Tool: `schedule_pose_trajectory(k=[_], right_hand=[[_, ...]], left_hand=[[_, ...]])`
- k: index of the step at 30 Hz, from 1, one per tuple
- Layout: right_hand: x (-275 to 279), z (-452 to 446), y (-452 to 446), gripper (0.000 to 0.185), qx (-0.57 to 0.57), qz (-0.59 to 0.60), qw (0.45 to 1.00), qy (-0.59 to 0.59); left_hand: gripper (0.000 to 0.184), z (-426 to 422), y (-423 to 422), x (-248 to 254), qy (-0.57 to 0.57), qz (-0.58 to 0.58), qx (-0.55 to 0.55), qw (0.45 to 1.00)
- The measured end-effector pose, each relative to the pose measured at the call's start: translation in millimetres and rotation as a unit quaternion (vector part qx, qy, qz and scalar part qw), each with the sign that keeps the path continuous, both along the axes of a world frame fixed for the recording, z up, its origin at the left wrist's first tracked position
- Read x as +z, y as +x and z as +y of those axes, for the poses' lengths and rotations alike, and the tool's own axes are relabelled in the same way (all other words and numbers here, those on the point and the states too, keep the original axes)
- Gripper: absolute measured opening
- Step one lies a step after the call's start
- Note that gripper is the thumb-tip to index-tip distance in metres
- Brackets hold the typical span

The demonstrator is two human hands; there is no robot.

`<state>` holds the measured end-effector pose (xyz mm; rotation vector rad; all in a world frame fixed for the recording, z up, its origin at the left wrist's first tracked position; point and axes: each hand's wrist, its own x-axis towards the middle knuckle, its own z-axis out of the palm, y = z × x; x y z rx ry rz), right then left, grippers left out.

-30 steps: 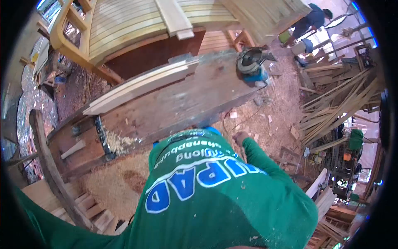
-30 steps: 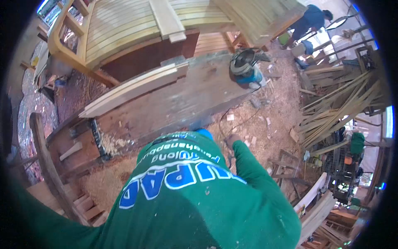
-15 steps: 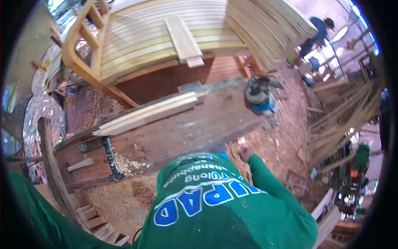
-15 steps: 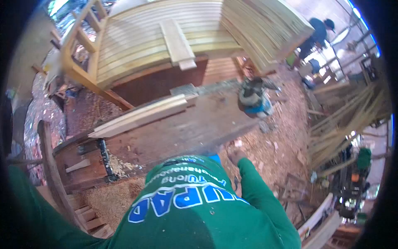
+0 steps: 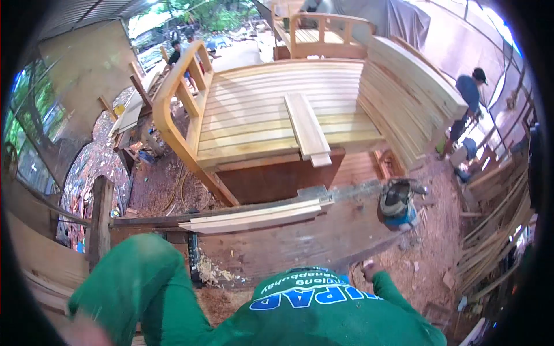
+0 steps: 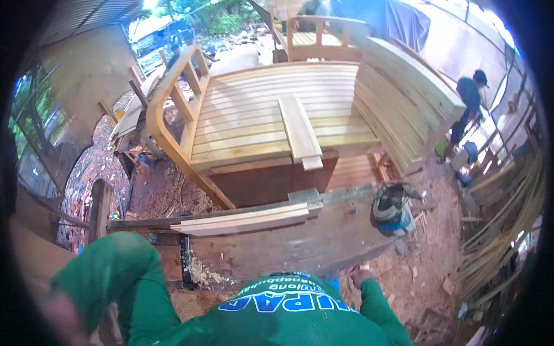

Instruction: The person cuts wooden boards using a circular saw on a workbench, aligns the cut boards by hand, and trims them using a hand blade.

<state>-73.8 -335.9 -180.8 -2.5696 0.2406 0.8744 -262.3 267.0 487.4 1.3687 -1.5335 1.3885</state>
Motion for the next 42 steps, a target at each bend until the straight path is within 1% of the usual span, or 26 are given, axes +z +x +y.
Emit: schedule_pose_trajectory(k=[1,2,4,6,7,8,9,10,11,12,13,14,18,19,22,26,28,29,31,32,34,35,37,39,40,42], right_hand=[[19.0,7.5,2.3,0.031,-0.060,0.022,0.998,0.020],[33.1,6.0,-2.2,0.035,-0.120,0.045,0.991,0.039],[45.3,7.8,-13.0,0.033,-0.188,0.034,0.978,0.083],[68.4,14.6,-26.8,0.029,-0.165,0.016,0.984,0.064],[57.3,8.0,-36.0,0.031,-0.135,0.003,0.991,0.020],[50.7,3.9,-41.5,0.032,-0.105,-0.009,0.994,-0.025],[48.7,2.0,-45.0,0.033,-0.098,-0.008,0.994,-0.042],[47.6,2.8,-48.1,0.033,-0.105,-0.001,0.993,-0.047],[45.1,5.2,-52.0,0.033,-0.111,0.004,0.993,-0.047],[44.0,7.7,-54.8,0.033,-0.118,0.010,0.992,-0.048],[42.6,12.3,-55.6,0.034,-0.127,0.016,0.991,-0.048],[43.2,14.8,-57.8,0.034,-0.132,0.020,0.990,-0.049],[39.0,24.7,-64.0,0.035,-0.146,0.037,0.987,-0.047],[38.3,25.9,-66.8,0.036,-0.148,0.042,0.987,-0.045],[31.3,28.8,-75.2,0.037,-0.148,0.054,0.987,-0.041],[18.4,32.5,-79.9,0.039,-0.109,0.055,0.992,-0.021],[28.8,47.2,-66.4,0.043,-0.021,0.055,0.997,-0.041],[34.4,54.6,-60.1,0.045,0.072,0.027,0.996,-0.035],[28.7,74.0,-48.9,0.046,0.099,0.033,0.994,-0.034],[19.6,91.6,-36.3,0.046,0.037,0.066,0.996,-0.037],[1.4,116.9,-20.2,0.050,0.146,-0.007,0.984,-0.105],[2.5,124.0,-19.3,0.049,0.135,0.006,0.989,-0.068],[53.3,159.8,-3.3,0.046,0.112,0.030,0.993,0.004],[65.5,164.8,4.4,0.046,0.101,0.028,0.994,0.042],[65.9,164.9,6.0,0.046,0.095,0.027,0.993,0.061],[28.8,140.4,13.9,0.045,0.106,0.041,0.991,0.070]], left_hand=[[0.027,6.2,34.9,-12.6,0.017,0.027,-0.157,0.987],[0.021,32.5,50.9,-51.3,-0.082,0.036,-0.081,0.993],[0.019,45.2,105.3,-97.7,-0.195,0.075,0.130,0.969],[0.021,33.6,179.3,-141.9,-0.240,0.186,0.250,0.919],[0.016,40.1,200.1,-181.6,-0.307,0.404,0.120,0.853],[0.013,46.1,219.5,-226.3,-0.302,0.558,0.191,0.749],[0.014,55.3,242.7,-284.3,-0.246,0.631,0.226,0.700],[0.022,56.8,246.5,-311.0,-0.126,0.662,0.292,0.679],[0.040,68.5,252.0,-361.0,-0.007,0.633,0.352,0.690],[0.070,82.2,256.3,-424.7,0.148,0.598,0.412,0.671],[0.093,72.1,241.7,-422.2,0.311,0.622,0.460,0.552],[0.106,78.8,243.0,-484.5,0.348,0.602,0.474,0.539],[0.098,70.0,223.3,-517.8,0.373,0.618,0.487,0.492],[0.079,66.2,222.2,-527.7,0.330,0.611,0.511,0.506],[0.064,63.4,218.3,-540.8,0.270,0.588,0.540,0.539],[0.058,60.2,218.9,-542.8,0.243,0.579,0.557,0.543],[0.056,59.6,215.0,-534.7,0.248,0.575,0.554,0.549],[0.057,59.3,215.4,-535.8,0.245,0.578,0.553,0.549],[0.058,58.1,216.8,-539.1,0.241,0.581,0.550,0.549],[0.059,56.6,218.2,-537.9,0.239,0.571,0.554,0.556],[0.062,56.3,214.7,-535.8,0.235,0.552,0.567,0.564],[0.062,55.7,213.5,-535.7,0.232,0.557,0.567,0.561],[0.063,52.3,215.5,-535.3,0.225,0.564,0.567,0.557],[0.062,48.6,217.1,-527.8,0.232,0.575,0.568,0.541],[0.061,47.0,217.6,-524.7,0.236,0.580,0.569,0.533],[0.061,43.6,218.0,-524.6,0.226,0.579,0.573,0.535]])
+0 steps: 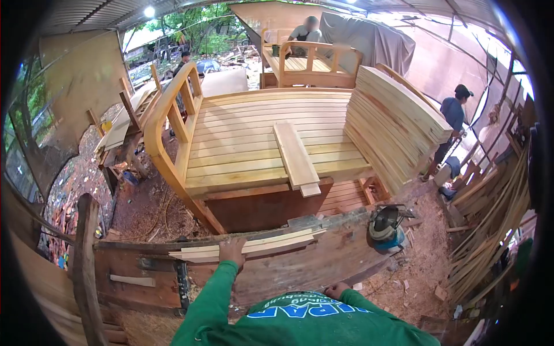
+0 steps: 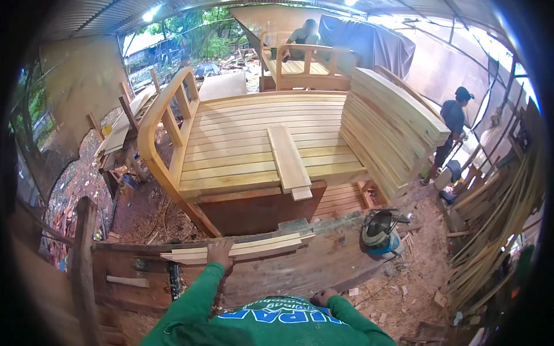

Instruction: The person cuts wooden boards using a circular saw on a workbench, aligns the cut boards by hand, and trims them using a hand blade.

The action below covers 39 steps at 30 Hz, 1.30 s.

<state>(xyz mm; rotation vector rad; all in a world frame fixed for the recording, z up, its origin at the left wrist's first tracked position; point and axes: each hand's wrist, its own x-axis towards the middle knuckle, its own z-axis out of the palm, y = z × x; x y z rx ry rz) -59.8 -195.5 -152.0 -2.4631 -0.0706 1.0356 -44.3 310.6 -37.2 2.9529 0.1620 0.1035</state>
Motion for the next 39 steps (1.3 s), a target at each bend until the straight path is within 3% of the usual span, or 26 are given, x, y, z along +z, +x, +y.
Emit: schedule_pose_trajectory(k=[2,4,7,10,11,14,18,19,21,23,26,29,32,35,38,39], right_hand=[[-1.2,-9.0,2.8,0.045,0.000,0.009,1.000,-0.030],[66.9,-1.1,-1.5,0.045,-0.016,0.012,0.995,-0.099],[9.8,-43.2,-5.0,0.042,-0.009,0.026,0.991,-0.129],[-127.3,-104.8,-6.7,0.042,0.060,0.000,0.991,-0.117],[-135.8,-110.5,-8.7,0.041,0.120,-0.033,0.981,-0.150],[-38.7,-81.4,2.4,0.039,0.047,0.091,0.990,-0.100],[-44.9,-71.0,18.3,0.040,0.126,0.025,0.982,-0.136],[3.0,-53.6,28.0,0.040,0.144,0.030,0.978,-0.145],[21.1,-44.4,36.6,0.041,0.156,0.055,0.976,-0.139],[-2.9,-44.7,50.7,0.041,0.143,0.095,0.979,-0.111],[-25.9,-46.4,46.0,0.036,0.017,-0.046,0.994,-0.100],[-45.2,-53.0,50.9,0.030,-0.029,-0.009,0.997,-0.072],[-52.8,-59.0,51.1,0.044,0.030,-0.019,0.998,-0.051],[-54.0,-54.4,41.4,0.043,0.013,-0.052,0.995,-0.087],[-49.3,-45.9,32.3,0.043,-0.024,0.022,0.994,-0.104],[-23.6,-37.6,27.0,0.041,-0.028,0.033,0.994,-0.097]], left_hand=[[0.061,-2.0,0.8,-4.7,0.002,0.003,0.013,1.000],[0.061,-3.7,4.4,-12.3,0.007,0.017,0.030,0.999],[0.061,-9.4,7.0,-6.3,0.001,0.036,0.051,0.998],[0.056,-15.3,9.1,-1.9,0.008,0.035,0.062,0.997],[0.056,-16.2,10.1,-1.6,0.009,0.047,0.066,0.997],[0.056,-17.7,14.3,-1.6,0.011,0.072,0.076,0.994],[0.057,-22.2,19.5,8.3,0.013,0.099,0.094,0.991],[0.057,-25.2,19.7,13.5,0.011,0.110,0.102,0.989],[0.057,-29.6,15.8,20.2,0.008,0.087,0.100,0.991],[0.058,-28.9,16.4,21.0,0.005,0.079,0.099,0.992],[0.060,-28.2,16.5,18.5,-0.007,0.088,0.094,0.992],[0.061,-25.3,14.2,19.2,-0.015,0.076,0.076,0.994],[0.058,-22.4,12.0,14.4,-0.003,0.052,0.070,0.996],[0.056,-21.6,8.7,12.4,-0.004,0.046,0.067,0.997],[0.056,-18.4,7.9,12.5,-0.009,0.046,0.059,0.997],[0.055,-15.3,8.9,6.5,-0.013,0.042,0.053,0.998]])
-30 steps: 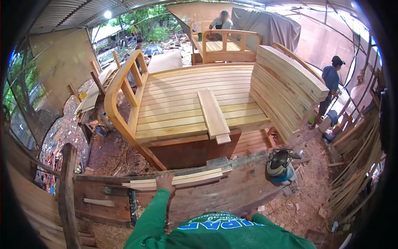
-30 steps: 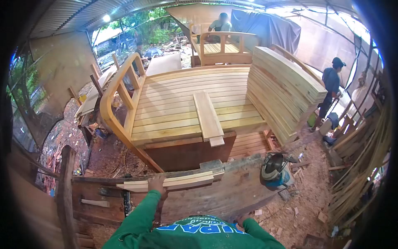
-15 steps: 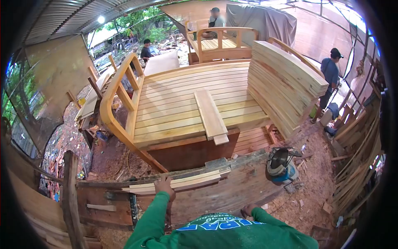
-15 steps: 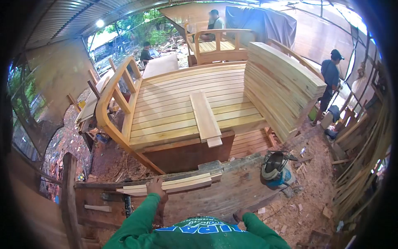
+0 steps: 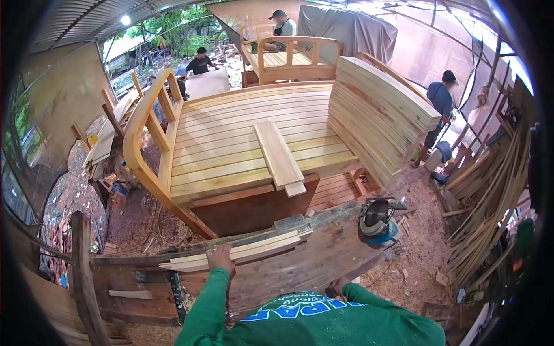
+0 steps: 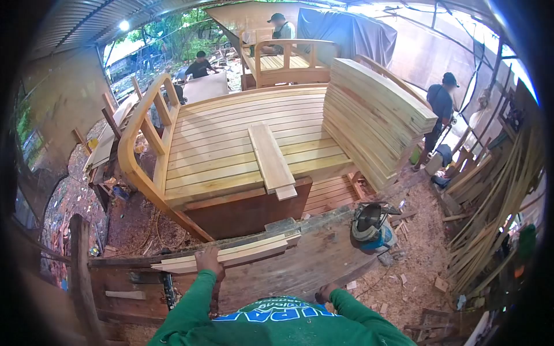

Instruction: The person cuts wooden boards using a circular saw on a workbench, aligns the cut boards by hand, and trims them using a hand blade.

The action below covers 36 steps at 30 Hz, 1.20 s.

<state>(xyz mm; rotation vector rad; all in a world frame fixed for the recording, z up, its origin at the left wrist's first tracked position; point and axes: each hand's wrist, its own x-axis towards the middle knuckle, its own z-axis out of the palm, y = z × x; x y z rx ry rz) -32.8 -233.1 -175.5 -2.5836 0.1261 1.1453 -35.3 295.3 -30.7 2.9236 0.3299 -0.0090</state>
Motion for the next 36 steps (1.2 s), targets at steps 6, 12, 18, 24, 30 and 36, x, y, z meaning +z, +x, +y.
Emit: schedule_pose_trajectory(k=[6,12,18,24,30,36], right_hand=[[57.3,29.3,-24.4,0.043,0.120,-0.026,0.991,-0.048],[19.1,18.2,-19.1,0.043,0.060,-0.041,0.997,-0.030],[8.2,11.5,-1.7,0.037,0.068,-0.052,0.996,0.006],[5.8,11.4,2.0,0.032,0.035,-0.032,0.999,0.018],[1.7,5.6,-3.9,0.036,0.045,-0.018,0.999,0.020],[-1.4,8.0,0.8,0.040,0.054,0.003,0.999,-0.005]], left_hand=[[0.053,2.9,5.0,3.9,0.007,-0.011,-0.004,1.000],[0.055,8.8,12.2,-6.5,0.023,0.020,0.004,1.000],[0.055,8.6,13.5,-6.1,0.015,0.023,0.009,1.000],[0.055,6.7,13.2,-10.2,0.029,-0.013,0.010,0.999],[0.054,5.0,11.1,-12.9,0.015,0.011,0.018,1.000],[0.050,-0.5,8.4,3.2,-0.002,-0.024,0.008,1.000]])
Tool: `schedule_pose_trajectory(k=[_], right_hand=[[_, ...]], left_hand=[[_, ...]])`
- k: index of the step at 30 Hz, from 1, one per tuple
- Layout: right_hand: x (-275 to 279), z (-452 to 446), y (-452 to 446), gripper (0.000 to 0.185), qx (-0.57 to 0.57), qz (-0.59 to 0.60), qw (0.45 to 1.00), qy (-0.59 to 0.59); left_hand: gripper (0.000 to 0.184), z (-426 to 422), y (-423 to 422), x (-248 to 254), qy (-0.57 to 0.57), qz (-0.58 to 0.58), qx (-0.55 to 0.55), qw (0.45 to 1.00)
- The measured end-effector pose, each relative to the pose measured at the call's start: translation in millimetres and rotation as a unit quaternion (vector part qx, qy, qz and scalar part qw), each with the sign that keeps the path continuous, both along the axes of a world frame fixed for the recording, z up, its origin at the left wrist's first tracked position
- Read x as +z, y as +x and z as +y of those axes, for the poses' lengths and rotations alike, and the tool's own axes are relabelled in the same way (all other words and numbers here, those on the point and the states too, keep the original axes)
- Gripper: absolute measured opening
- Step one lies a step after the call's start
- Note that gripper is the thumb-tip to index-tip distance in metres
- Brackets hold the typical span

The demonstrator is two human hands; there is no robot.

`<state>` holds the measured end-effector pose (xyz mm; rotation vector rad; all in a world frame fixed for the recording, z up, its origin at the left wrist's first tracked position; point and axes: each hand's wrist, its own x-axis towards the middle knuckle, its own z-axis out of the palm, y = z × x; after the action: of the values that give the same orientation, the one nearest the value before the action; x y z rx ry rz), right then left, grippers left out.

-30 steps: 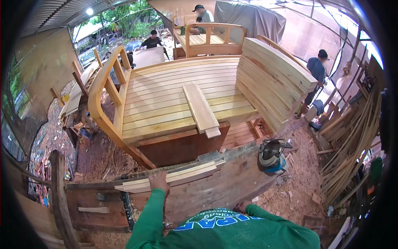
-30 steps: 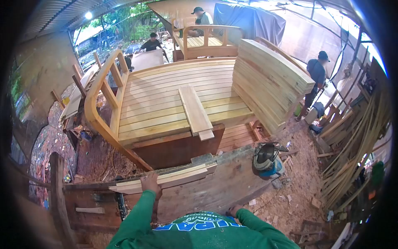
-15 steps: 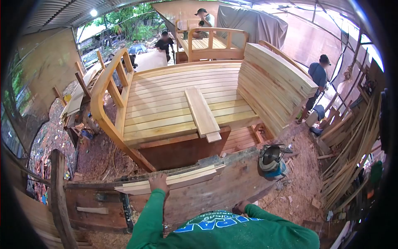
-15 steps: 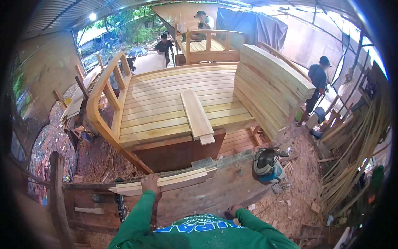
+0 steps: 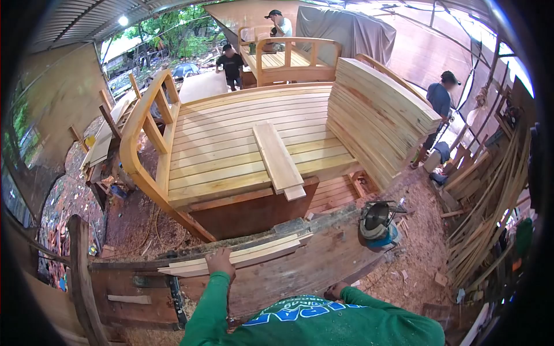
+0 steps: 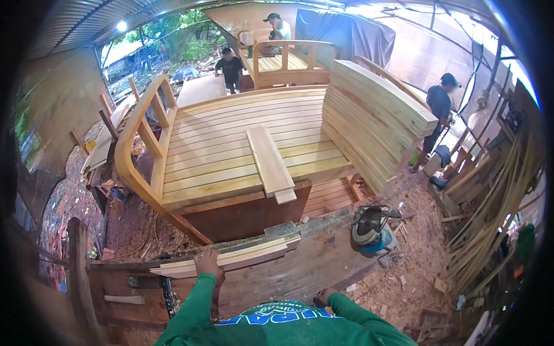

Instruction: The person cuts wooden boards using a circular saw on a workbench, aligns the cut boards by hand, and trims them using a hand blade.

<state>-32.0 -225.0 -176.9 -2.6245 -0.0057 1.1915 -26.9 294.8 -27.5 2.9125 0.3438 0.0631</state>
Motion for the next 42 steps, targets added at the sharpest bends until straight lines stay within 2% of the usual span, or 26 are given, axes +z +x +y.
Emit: schedule_pose_trajectory(k=[5,11,14,18,20,22,23,24,25,26,27,28,29,30,31,33,34,37,40,42], right_hand=[[-8.3,0.0,3.3,0.042,-0.030,0.014,0.999,0.026],[-15.8,8.3,8.1,0.036,0.006,-0.014,1.000,0.009],[-21.9,10.1,15.5,0.037,-0.030,0.027,0.997,0.065],[-21.6,18.8,23.5,0.038,0.023,-0.013,0.999,0.035],[-50.2,16.4,29.4,0.039,0.017,-0.011,0.998,0.060],[-81.5,8.3,40.2,0.039,0.015,-0.062,0.993,0.102],[-98.7,3.5,39.9,0.040,-0.009,-0.143,0.980,0.135],[-69.8,11.5,43.2,0.039,0.003,-0.165,0.981,0.102],[-4.1,37.2,52.9,0.040,0.016,-0.219,0.971,0.090],[67.6,69.6,69.9,0.037,0.020,-0.219,0.972,0.078],[72.2,72.1,86.1,0.032,0.079,-0.292,0.952,0.047],[116.3,92.9,101.0,0.030,0.061,-0.263,0.962,0.025],[118.0,96.4,116.3,0.025,0.104,-0.416,0.900,0.073],[144.4,106.1,133.6,0.022,0.091,-0.432,0.884,0.153],[137.9,110.8,150.2,0.021,0.084,-0.470,0.864,0.162],[190.1,139.1,164.1,0.020,0.118,-0.453,0.869,0.162],[197.2,147.8,171.3,0.021,0.133,-0.452,0.865,0.173],[164.5,159.2,185.8,0.028,0.224,-0.453,0.857,0.096],[178.4,183.8,200.2,0.032,0.242,-0.220,0.945,-0.028],[183.8,190.2,213.7,0.033,0.250,-0.174,0.952,-0.037]], left_hand=[[0.047,2.2,2.4,-1.6,-0.017,0.016,0.009,1.000],[0.046,3.5,1.0,-7.4,-0.005,-0.021,0.004,1.000],[0.046,3.1,1.5,-3.8,-0.008,0.000,0.009,1.000],[0.048,5.8,1.0,-17.1,0.001,0.004,0.013,1.000],[0.050,4.1,3.5,-7.9,-0.010,0.027,0.017,0.999],[0.056,3.2,8.0,-2.2,0.008,0.093,0.024,0.995],[0.059,6.0,2.6,-20.1,0.022,0.034,0.018,0.999],[0.059,6.4,5.9,-24.2,-0.003,0.070,0.037,0.997],[0.062,7.9,8.2,-17.8,-0.011,0.097,0.027,0.995],[0.063,7.1,8.8,-15.9,0.002,0.098,0.024,0.995],[0.063,7.0,8.8,-16.3,0.003,0.090,0.022,0.996],[0.062,4.9,8.5,-11.0,0.002,0.083,0.023,0.996],[0.060,7.9,9.1,-22.3,0.020,0.077,0.020,0.997],[0.056,7.8,9.0,-19.3,0.019,0.069,0.011,0.997],[0.055,2.7,10.2,-7.1,0.016,0.072,0.014,0.997],[0.055,3.0,9.4,-12.8,0.008,0.054,0.007,0.998],[0.055,2.3,10.1,-11.0,0.008,0.046,0.007,0.999],[0.055,4.5,11.9,-16.7,0.011,0.025,0.003,1.000],[0.055,4.9,12.2,-17.9,0.012,0.031,0.003,0.999],[0.055,6.4,14.2,-19.0,0.006,0.041,0.008,0.999]])
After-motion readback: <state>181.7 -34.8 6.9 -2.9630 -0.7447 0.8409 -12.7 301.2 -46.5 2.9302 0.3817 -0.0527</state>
